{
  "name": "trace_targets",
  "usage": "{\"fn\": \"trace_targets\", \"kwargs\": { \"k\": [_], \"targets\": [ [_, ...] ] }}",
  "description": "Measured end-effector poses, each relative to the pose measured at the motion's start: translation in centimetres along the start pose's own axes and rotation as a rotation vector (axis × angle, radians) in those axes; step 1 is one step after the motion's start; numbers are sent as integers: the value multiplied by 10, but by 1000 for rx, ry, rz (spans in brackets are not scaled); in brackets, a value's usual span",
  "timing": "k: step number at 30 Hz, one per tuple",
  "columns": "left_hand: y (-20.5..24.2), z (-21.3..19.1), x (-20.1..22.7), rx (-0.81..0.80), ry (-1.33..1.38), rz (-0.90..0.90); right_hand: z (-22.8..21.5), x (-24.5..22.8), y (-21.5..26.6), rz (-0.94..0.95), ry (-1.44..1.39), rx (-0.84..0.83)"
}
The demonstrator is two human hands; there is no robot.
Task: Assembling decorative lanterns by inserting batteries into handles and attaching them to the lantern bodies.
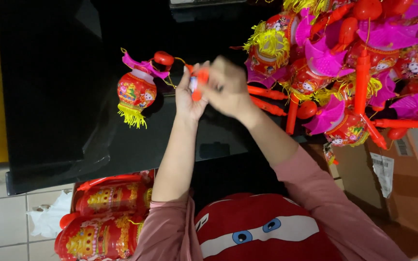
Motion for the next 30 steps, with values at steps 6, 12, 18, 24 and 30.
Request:
{"fn": "trace_targets", "kwargs": {
  "k": [6, 12, 18, 24, 30],
  "targets": [
    [25, 35, -1, -60, -24, -128, -10, 54, -41, 466, 68, 64],
    [26, 35, 3, 15, -11, -77, -35, 39, -35, 285, -331, 437],
    [43, 84, -3, 5, -126, 61, 16, 34, 27, 279, 41, -54],
    [24, 48, -2, -168, -256, 228, 33, 36, 53, 621, 129, -203],
    [12, 32, -5, -175, -364, 287, 35, 57, 72, 543, 275, -182]
  ]
}}
Point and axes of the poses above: each hand's wrist, its own y-axis away from the middle knuckle, its own z-axis out of the palm, x = y × z, the point moved 6 cm from there along -y, towards the middle knuckle, and after that the axes turned 9 degrees about -y, right-handed, at the moved point
